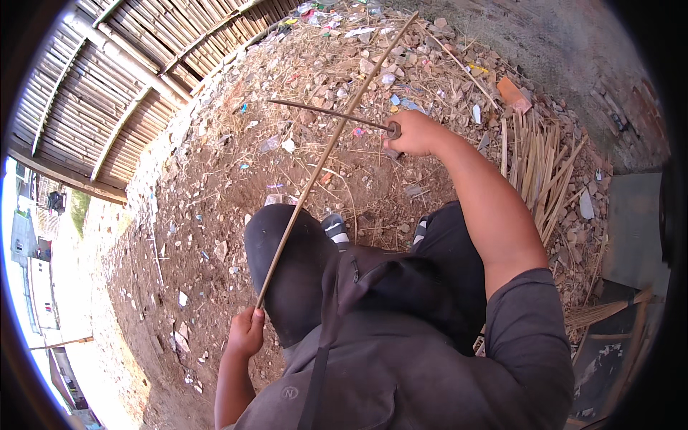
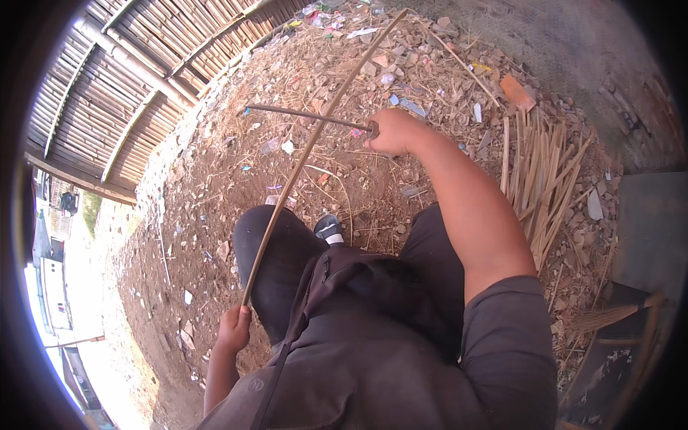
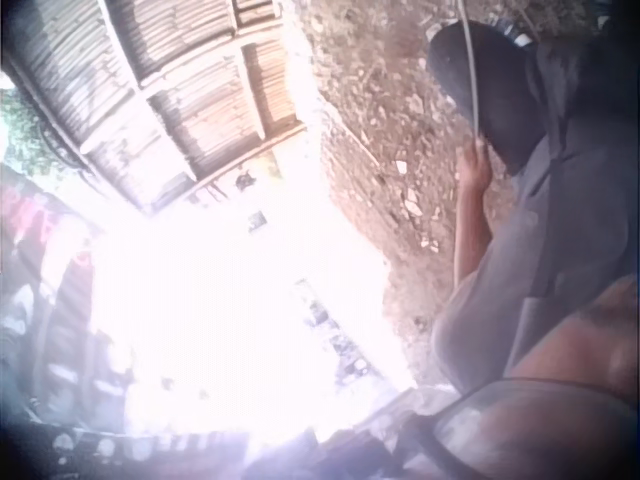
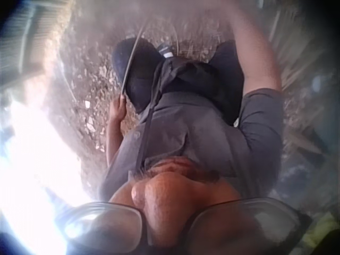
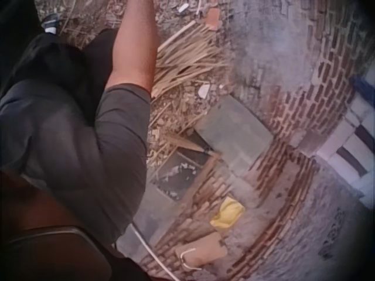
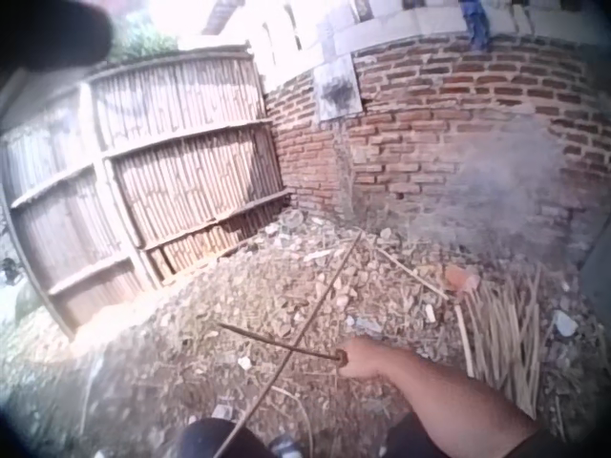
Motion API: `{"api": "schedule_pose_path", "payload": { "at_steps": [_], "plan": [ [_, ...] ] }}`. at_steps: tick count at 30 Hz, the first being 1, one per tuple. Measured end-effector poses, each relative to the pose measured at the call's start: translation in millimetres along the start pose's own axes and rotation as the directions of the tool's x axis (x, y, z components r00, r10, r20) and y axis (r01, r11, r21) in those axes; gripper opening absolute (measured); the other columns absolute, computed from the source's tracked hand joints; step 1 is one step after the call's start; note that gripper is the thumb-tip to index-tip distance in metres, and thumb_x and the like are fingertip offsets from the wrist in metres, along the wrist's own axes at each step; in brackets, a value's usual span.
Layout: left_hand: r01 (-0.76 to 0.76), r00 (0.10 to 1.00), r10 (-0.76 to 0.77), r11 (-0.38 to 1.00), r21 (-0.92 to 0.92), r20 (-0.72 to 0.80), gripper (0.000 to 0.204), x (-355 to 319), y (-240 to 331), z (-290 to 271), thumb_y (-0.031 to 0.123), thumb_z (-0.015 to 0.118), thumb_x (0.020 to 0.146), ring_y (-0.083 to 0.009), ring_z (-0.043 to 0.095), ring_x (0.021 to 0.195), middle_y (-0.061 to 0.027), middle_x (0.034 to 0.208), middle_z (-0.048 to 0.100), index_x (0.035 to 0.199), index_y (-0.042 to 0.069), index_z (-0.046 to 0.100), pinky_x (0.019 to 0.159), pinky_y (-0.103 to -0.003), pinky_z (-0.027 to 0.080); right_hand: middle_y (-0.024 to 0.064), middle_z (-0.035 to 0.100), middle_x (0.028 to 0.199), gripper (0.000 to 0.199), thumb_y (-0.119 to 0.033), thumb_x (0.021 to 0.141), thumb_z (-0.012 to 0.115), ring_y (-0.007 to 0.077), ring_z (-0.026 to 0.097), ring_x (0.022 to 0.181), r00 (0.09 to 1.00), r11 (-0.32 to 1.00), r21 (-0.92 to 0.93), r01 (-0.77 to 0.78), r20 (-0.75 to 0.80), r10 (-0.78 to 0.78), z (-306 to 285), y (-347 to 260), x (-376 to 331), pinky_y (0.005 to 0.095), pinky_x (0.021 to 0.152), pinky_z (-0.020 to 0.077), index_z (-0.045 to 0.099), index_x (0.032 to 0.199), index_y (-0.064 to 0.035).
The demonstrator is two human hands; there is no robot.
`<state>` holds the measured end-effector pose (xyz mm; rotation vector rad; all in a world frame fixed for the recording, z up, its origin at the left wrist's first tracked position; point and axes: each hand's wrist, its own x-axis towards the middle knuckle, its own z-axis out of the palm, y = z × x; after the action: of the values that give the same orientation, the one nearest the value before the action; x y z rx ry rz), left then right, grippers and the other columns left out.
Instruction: The person repeatedly scrapes and shaves down a long strip of bamboo using a knife.
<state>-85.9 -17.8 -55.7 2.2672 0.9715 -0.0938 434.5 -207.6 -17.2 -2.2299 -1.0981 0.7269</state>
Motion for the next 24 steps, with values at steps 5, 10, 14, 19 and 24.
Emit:
{"api": "schedule_pose_path", "payload": {
  "at_steps": [5,10,14,19,24],
  "plan": [
    [0.073,0.995,-0.061,0.982,-0.174,0.073,0.051,-10.9,-13.1,-1.0,0.043,0.049,0.105,-0.0283,0.058,0.060,-0.0184,0.063,0.057,0.081,-0.002,0.058,0.058,-0.042,0.044,0.0159,0.071,0.085,0.031,-0.029,0.081,0.074,0.0350,0.070,0.082,0.961,0.903,-0.392,0.177,-0.127,-0.244,31.5,-51.4,-15.8,0.0469,0.074,0.0536,0.069,0.099,-0.0045],
    [-0.016,0.999,0.015,1.000,-0.010,-0.047,0.053,-5.7,-5.0,4.6,0.045,0.050,0.104,-0.0308,0.056,0.057,-0.0187,0.062,0.056,0.078,-0.002,0.055,0.057,-0.044,0.043,0.0154,0.072,0.088,0.035,-0.027,0.081,0.075,0.0333,0.071,0.090,0.947,0.996,-0.060,-0.069,-0.317,0.047,-6.7,-6.6,-5.7,0.0427,0.082,0.0553,0.069,0.105,-0.0022],
    [-0.004,0.999,0.005,1.000,0.027,-0.039,0.052,-5.8,-4.6,-5.4,0.044,0.049,0.104,-0.0302,0.056,0.058,-0.0175,0.064,0.057,0.078,-0.001,0.055,0.058,-0.044,0.044,0.0191,0.073,0.097,0.046,-0.030,0.081,0.077,0.0295,0.071,0.095,0.864,0.996,-0.033,-0.085,-0.500,0.057,-4.5,41.0,-6.1,0.0421,0.085,0.0542,0.068,0.109,0.0052],
    [0.225,0.952,-0.128,0.908,-0.354,0.277,0.051,-8.0,-14.3,-16.2,0.045,0.045,0.107,-0.0106,0.049,0.058,0.0001,0.065,0.053,0.080,0.004,0.058,0.056,-0.030,0.040,0.0152,0.067,0.077,0.025,-0.027,0.082,0.076,0.0353,0.066,0.077,0.962,0.950,-0.302,0.083,-0.224,-0.155,-0.6,-8.5,-26.5,0.0459,0.068,0.0482,0.070,0.095,-0.0072],
    [0.206,0.954,-0.091,0.892,-0.403,0.287,0.046,-3.4,-13.7,-16.0,0.044,0.044,0.107,-0.0069,0.045,0.058,0.0033,0.064,0.050,0.085,0.006,0.057,0.054,-0.027,0.038,0.0143,0.065,0.074,0.026,-0.028,0.082,0.077,0.0340,0.066,0.074,0.969,0.947,-0.290,0.140,-0.158,-0.192,3.8,-23.3,-30.9,0.0458,0.067,0.0478,0.067,0.089,-0.0058]
  ]
}}
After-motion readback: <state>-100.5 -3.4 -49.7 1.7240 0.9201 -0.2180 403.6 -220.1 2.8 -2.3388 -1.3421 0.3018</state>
